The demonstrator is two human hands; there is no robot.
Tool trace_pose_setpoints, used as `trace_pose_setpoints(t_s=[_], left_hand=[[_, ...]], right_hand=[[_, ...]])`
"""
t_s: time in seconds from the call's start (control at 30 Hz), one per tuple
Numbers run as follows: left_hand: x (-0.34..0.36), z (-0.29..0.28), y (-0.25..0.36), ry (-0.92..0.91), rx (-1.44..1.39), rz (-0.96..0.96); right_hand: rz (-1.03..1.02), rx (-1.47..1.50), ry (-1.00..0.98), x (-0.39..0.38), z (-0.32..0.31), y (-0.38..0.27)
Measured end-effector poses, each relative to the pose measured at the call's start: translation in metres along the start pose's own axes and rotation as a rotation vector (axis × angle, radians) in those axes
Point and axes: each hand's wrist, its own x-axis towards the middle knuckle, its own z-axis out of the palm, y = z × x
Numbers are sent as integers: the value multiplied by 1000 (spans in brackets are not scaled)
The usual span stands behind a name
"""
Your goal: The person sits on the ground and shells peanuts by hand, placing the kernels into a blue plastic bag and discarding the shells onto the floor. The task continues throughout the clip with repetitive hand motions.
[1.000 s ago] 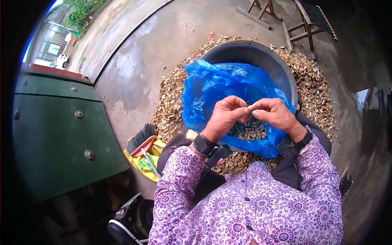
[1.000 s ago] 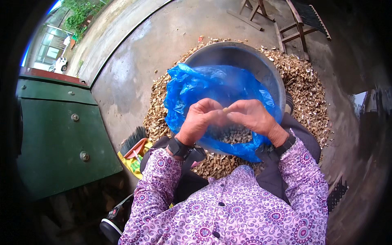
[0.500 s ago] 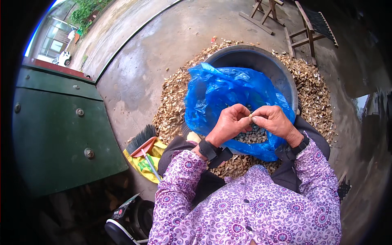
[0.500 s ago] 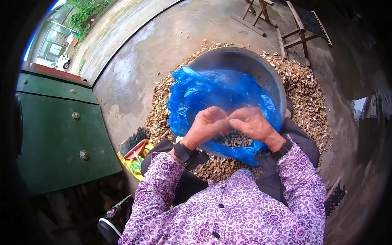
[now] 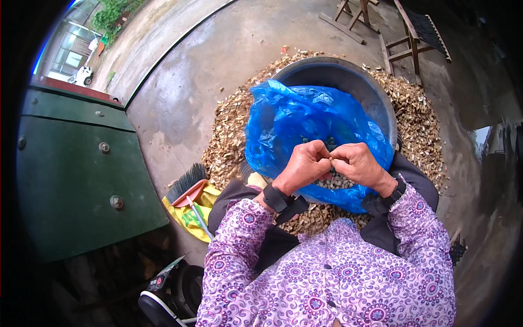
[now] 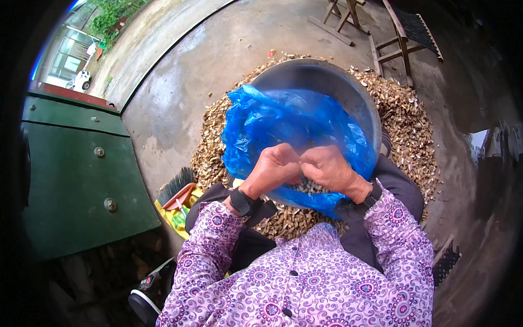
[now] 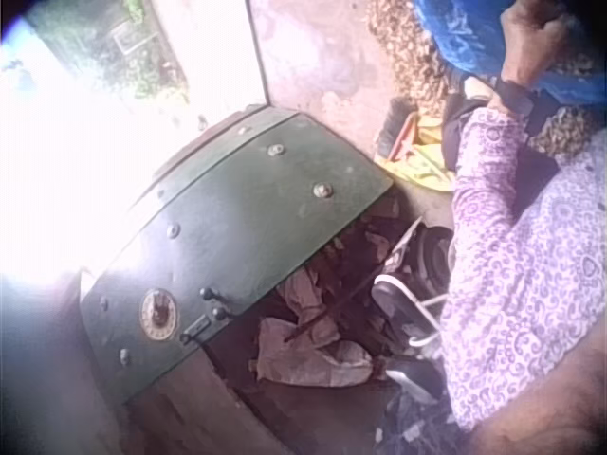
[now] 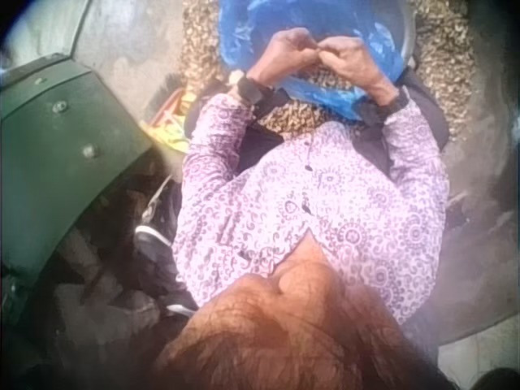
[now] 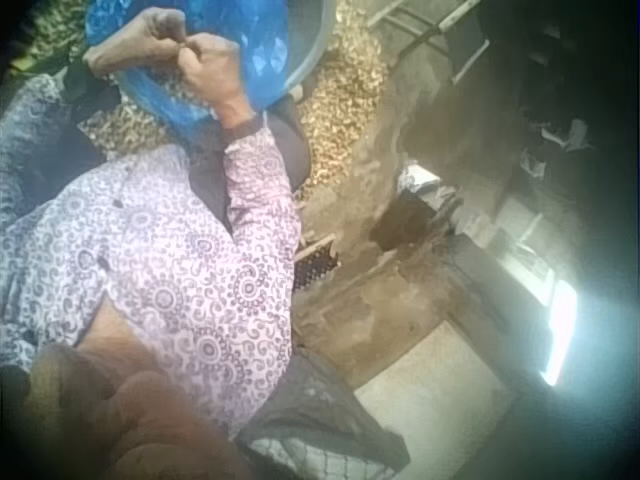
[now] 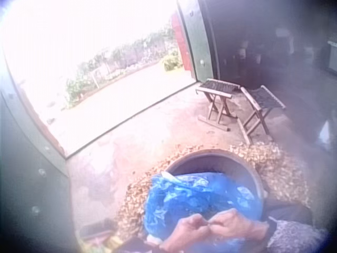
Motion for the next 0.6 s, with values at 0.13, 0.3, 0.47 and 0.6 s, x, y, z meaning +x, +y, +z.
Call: trace_pose_setpoints(t_s=[0.13, 0.3, 0.47, 0.6], left_hand=[[-1, 2, 0, 53, -27, -18], [-2, 2, -6, 101, -102, -35], [-1, 4, -7, 172, -74, -61], [-3, -4, 2, 50, -206, -112]], right_hand=[[11, -4, 32, 1, 4, -3], [32, -10, 88, 3, 12, 0], [43, -58, 104, 6, 11, 3], [171, 104, -65, 12, -3, -4]])
